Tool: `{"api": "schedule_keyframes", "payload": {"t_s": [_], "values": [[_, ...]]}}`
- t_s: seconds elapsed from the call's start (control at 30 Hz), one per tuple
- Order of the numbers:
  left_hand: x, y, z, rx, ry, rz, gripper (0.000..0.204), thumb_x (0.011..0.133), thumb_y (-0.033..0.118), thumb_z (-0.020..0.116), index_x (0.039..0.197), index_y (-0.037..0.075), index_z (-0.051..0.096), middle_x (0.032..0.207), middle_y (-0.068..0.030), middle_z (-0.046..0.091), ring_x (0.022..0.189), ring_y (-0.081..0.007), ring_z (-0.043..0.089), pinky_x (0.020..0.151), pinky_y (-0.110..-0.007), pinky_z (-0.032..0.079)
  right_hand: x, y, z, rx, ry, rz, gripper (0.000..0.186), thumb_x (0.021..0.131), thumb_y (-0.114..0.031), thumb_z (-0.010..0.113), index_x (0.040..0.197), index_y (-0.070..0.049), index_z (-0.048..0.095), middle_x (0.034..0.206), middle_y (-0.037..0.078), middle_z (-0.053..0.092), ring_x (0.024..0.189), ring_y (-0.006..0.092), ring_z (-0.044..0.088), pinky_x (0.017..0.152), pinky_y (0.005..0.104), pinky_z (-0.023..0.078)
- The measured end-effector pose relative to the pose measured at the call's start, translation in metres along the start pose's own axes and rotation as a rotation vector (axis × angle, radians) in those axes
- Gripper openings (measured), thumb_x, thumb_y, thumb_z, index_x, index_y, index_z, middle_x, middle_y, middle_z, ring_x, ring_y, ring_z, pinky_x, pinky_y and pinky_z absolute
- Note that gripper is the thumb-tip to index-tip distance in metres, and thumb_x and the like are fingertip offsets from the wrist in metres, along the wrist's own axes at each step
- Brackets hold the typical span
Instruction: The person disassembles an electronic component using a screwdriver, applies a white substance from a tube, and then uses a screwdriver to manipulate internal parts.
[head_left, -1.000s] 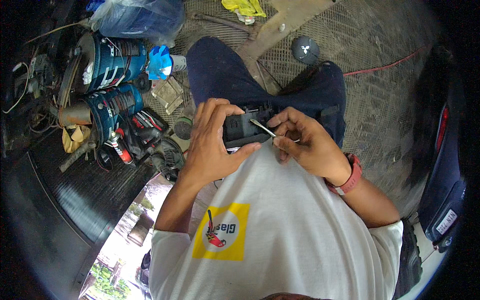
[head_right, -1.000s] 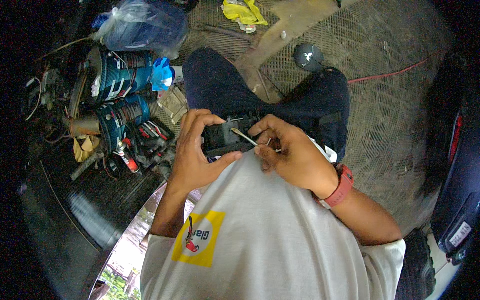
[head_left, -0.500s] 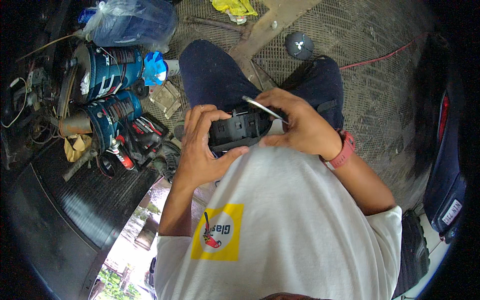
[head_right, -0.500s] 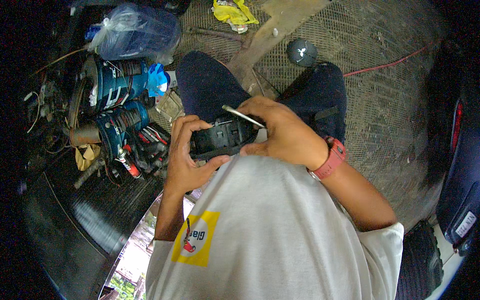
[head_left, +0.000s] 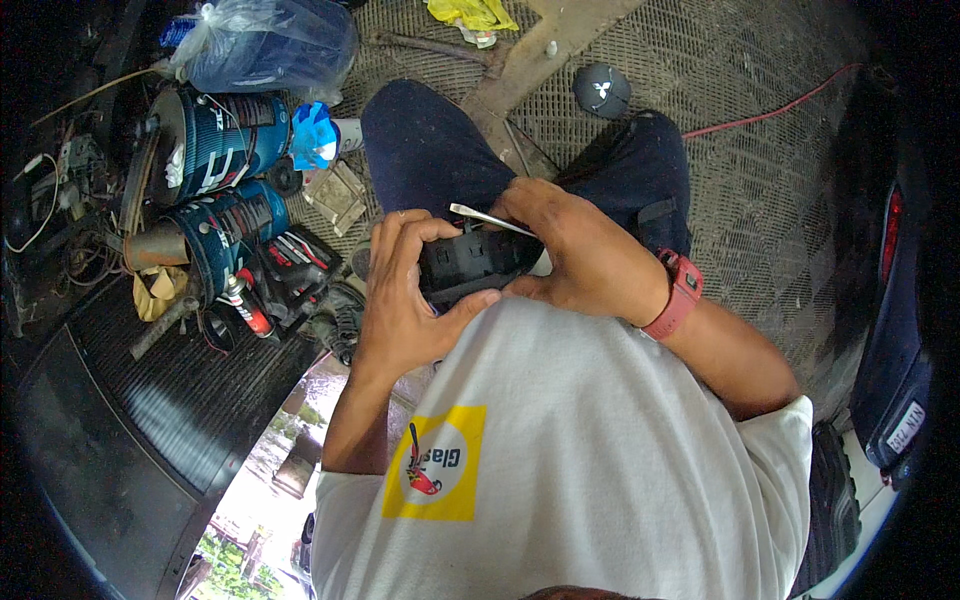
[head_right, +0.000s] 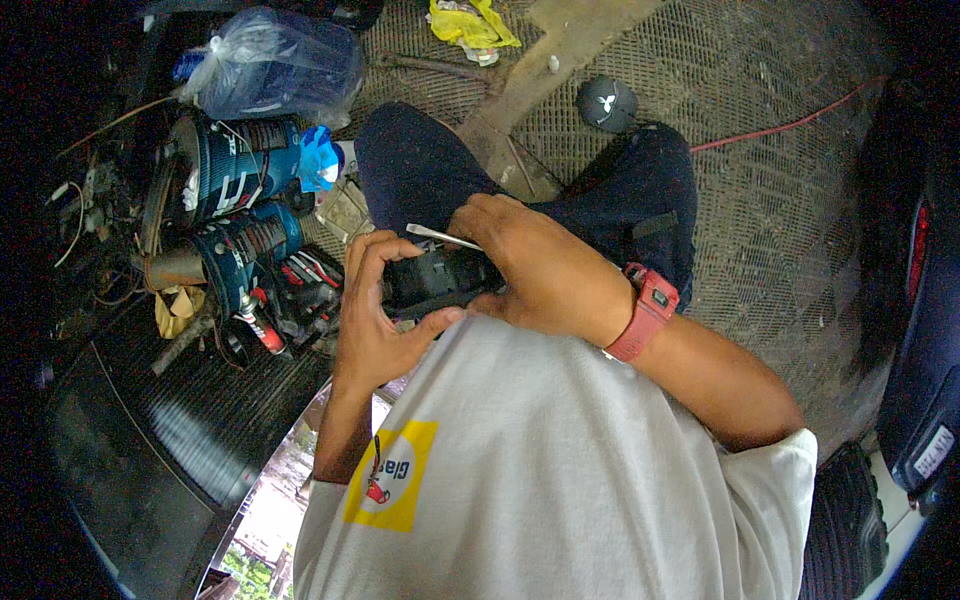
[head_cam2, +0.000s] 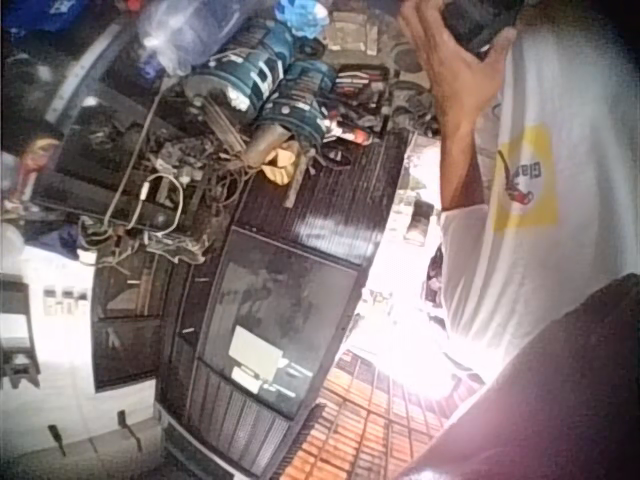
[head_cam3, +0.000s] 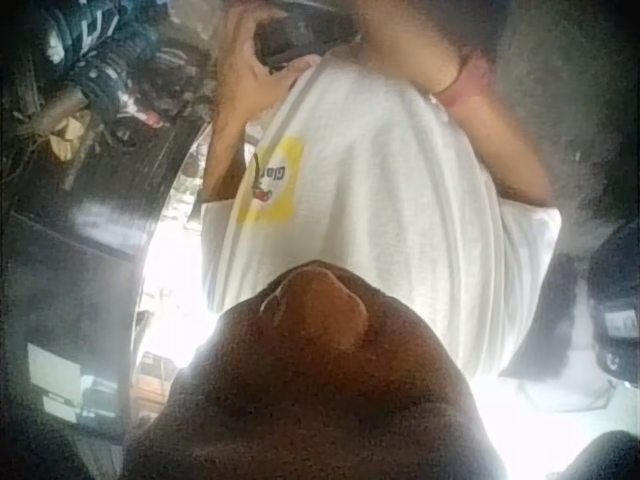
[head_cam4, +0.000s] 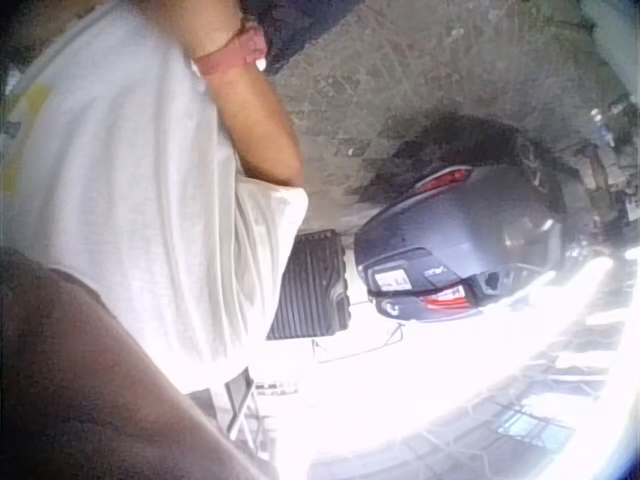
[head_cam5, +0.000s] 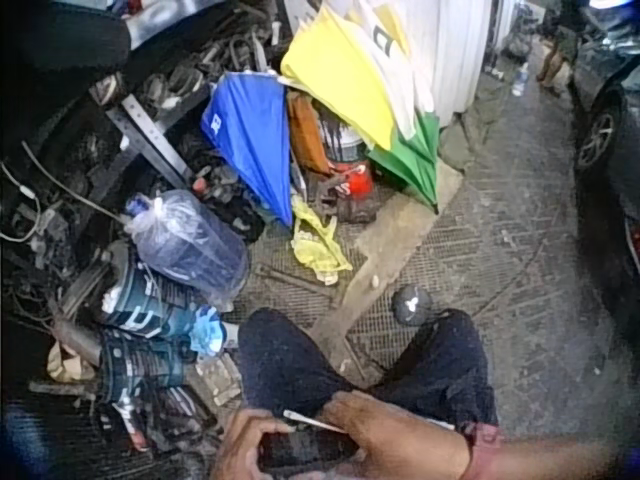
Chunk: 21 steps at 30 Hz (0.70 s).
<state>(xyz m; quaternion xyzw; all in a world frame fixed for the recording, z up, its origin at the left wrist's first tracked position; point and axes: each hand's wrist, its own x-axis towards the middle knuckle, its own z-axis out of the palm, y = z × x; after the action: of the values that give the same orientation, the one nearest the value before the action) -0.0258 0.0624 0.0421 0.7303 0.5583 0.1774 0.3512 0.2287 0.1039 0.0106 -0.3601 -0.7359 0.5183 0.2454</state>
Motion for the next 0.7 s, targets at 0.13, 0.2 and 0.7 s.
{"api": "schedule_keyframes", "payload": {"t_s": [0.13,0.2,0.7], "values": [[-0.003,-0.001,0.000,-0.009,-0.011,0.016,0.075,0.073,0.030,0.103,0.132,0.007,0.063,0.130,-0.0178,0.060,0.127,-0.0410,0.059,0.111,-0.052,0.049,0.002,-0.001,-0.003,-0.016,-0.039,0.000,0.069,0.071,-0.011,0.098,0.131,0.005,0.068,0.127,0.022,0.069,0.124,0.0456,0.067,0.107,0.0490,0.056],[-0.001,0.005,-0.009,-0.024,-0.045,-0.049,0.076,0.072,0.029,0.103,0.135,0.007,0.065,0.131,-0.0177,0.060,0.127,-0.0408,0.059,0.112,-0.053,0.049,0.006,-0.002,-0.002,0.024,-0.078,0.044,0.071,0.070,-0.011,0.100,0.132,0.005,0.068,0.126,0.024,0.070,0.125,0.0458,0.067,0.108,0.0494,0.055],[-0.013,-0.015,-0.044,-0.025,-0.177,-0.026,0.078,0.069,0.030,0.103,0.141,0.014,0.077,0.134,-0.0149,0.062,0.130,-0.0382,0.058,0.114,-0.050,0.048,0.000,-0.008,-0.015,0.221,0.030,0.078,0.047,0.091,-0.001,0.088,0.134,0.002,0.069,0.116,0.014,0.075,0.108,0.0271,0.076,0.095,0.0379,0.059]]}}
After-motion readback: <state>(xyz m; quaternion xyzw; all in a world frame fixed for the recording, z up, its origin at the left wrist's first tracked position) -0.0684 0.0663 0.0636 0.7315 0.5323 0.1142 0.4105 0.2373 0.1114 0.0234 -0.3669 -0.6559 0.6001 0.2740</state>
